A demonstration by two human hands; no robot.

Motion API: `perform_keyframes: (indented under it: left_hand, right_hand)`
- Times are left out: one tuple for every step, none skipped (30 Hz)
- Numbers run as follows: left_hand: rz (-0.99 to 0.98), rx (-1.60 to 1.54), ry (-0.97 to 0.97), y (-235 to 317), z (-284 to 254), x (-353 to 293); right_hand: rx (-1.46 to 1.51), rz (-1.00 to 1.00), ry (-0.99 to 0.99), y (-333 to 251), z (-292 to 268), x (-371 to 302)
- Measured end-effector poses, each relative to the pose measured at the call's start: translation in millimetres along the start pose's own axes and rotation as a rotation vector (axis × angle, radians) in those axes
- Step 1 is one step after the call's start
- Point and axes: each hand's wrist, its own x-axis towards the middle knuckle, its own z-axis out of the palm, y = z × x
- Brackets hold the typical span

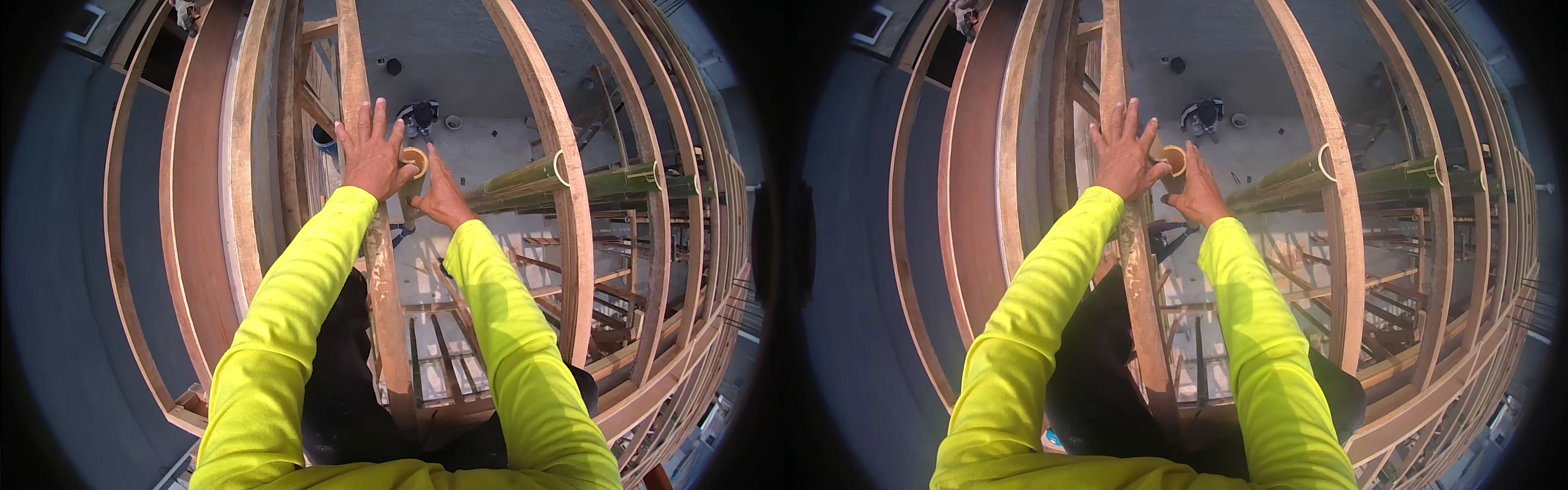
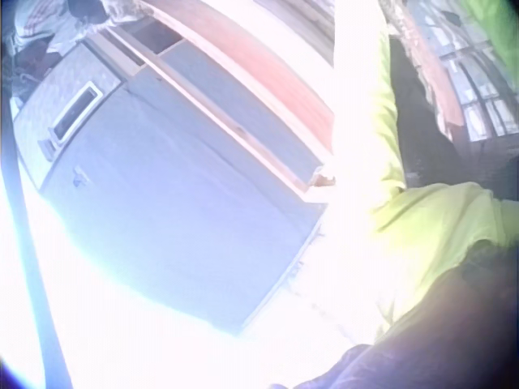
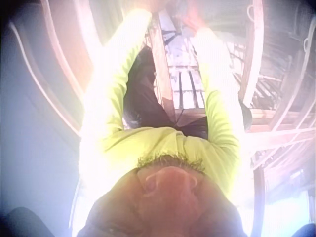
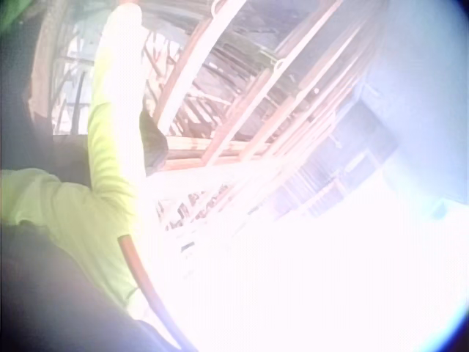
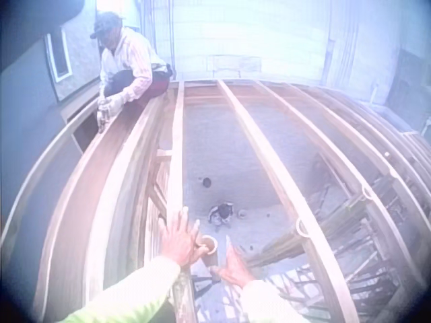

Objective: The person assembles a curved wooden framework using a hammer, hand saw, and nails. They cut and fit wooden planks, secure them with nails, and adjust the structure's alignment.

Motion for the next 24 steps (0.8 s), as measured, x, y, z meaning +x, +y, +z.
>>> perform_keyframes:
  left_hand:
    - [0.021, -0.029, 0.024, -6.8, 1.4, 5.0]
    - [0.043, -0.063, 0.039, -14.0, 6.3, 8.1]
    - [0.066, -0.098, 0.062, -20.4, 8.2, 11.9]
    - [0.056, -0.216, 0.253, -28.1, 8.5, 12.2]
    - [0.022, -0.369, 0.419, -40.0, 10.8, 14.0]
    - [-0.011, -0.517, 0.591, -61.4, 11.1, 14.8]
    - [-0.045, -0.666, 0.763, -77.9, 16.7, 16.4]
    - [-0.190, -0.775, 0.766, -91.2, 25.8, 13.1]
    - [-0.328, -0.889, 0.773, -102.1, 40.2, 13.6]
    - [-0.467, -1.002, 0.777, -109.7, 54.7, 13.6]
    - [-0.434, -0.957, 0.715, -112.6, 69.6, 13.4]
    - [-0.401, -0.906, 0.655, -115.2, 81.7, 10.3]
    - [-0.368, -0.854, 0.595, -118.2, 92.1, 7.7]
    - [-0.360, -0.858, 0.562, -119.4, 99.1, 4.6]
    - [-0.354, -0.860, 0.532, -119.7, 104.2, 1.2]
    - [-0.349, -0.861, 0.502, -120.5, 109.6, 0.5]
    - [-0.362, -0.892, 0.503, -119.3, 114.6, 5.6]
    - [-0.382, -0.921, 0.498, -117.2, 120.8, 8.6]
    - [-0.401, -0.950, 0.494, -115.4, 126.8, 11.6]
    - [-0.411, -0.980, 0.491, -117.5, 131.0, 13.7]
    - [-0.412, -0.972, 0.484, -119.8, 134.6, 15.4]
    - [-0.413, -0.964, 0.476, -122.1, 137.8, 16.8]
    - [-0.419, -0.955, 0.463, -124.5, 142.3, 15.3]
    - [-0.419, -0.922, 0.507, -128.2, 152.7, 14.2]
  right_hand:
    - [0.063, -0.005, 0.011, 9.2, 16.0, 16.4]
    - [0.125, 0.000, 0.018, 14.8, 29.6, 27.8]
    - [0.183, 0.001, 0.028, 18.9, 39.0, 39.0]
    - [0.217, 0.010, 0.077, 22.2, 50.9, 48.7]
    - [0.161, -0.026, 0.096, 26.8, 55.5, 58.6]
    - [0.108, -0.070, 0.120, 28.1, 59.8, 75.9]
    - [0.054, -0.114, 0.145, 30.3, 62.9, 94.3]
    - [0.029, -0.138, 0.168, 26.9, 68.9, 115.5]
    - [0.012, -0.134, 0.180, 29.8, 72.0, 137.5]
    - [-0.005, -0.129, 0.191, 32.8, 74.7, 157.7]
    - [-0.027, -0.121, 0.207, 38.4, 77.2, 177.6]
    - [-0.027, -0.110, 0.222, 39.7, 82.7, 198.2]
    - [-0.038, -0.081, 0.196, 40.9, 87.9, 217.5]
    - [-0.053, -0.043, 0.167, 37.0, 91.5, 232.1]
    - [-0.066, -0.009, 0.135, 33.1, 94.6, 246.5]
    - [-0.106, 0.018, 0.128, 29.9, 95.6, 259.8]
    - [-0.147, 0.024, 0.122, 33.2, 92.8, 275.8]
    - [-0.185, 0.036, 0.108, 39.7, 91.2, 289.2]
    - [-0.223, 0.047, 0.095, 45.8, 90.2, 301.4]
    - [-0.210, 0.055, 0.106, 44.0, 91.7, 311.8]
    - [-0.138, 0.091, 0.120, 42.3, 95.4, 319.6]
    - [-0.066, 0.127, 0.132, 40.8, 99.7, 326.3]
    - [-0.009, 0.141, 0.136, 44.3, 105.2, 329.2]
    - [0.049, 0.156, 0.143, 48.2, 110.5, 331.4]
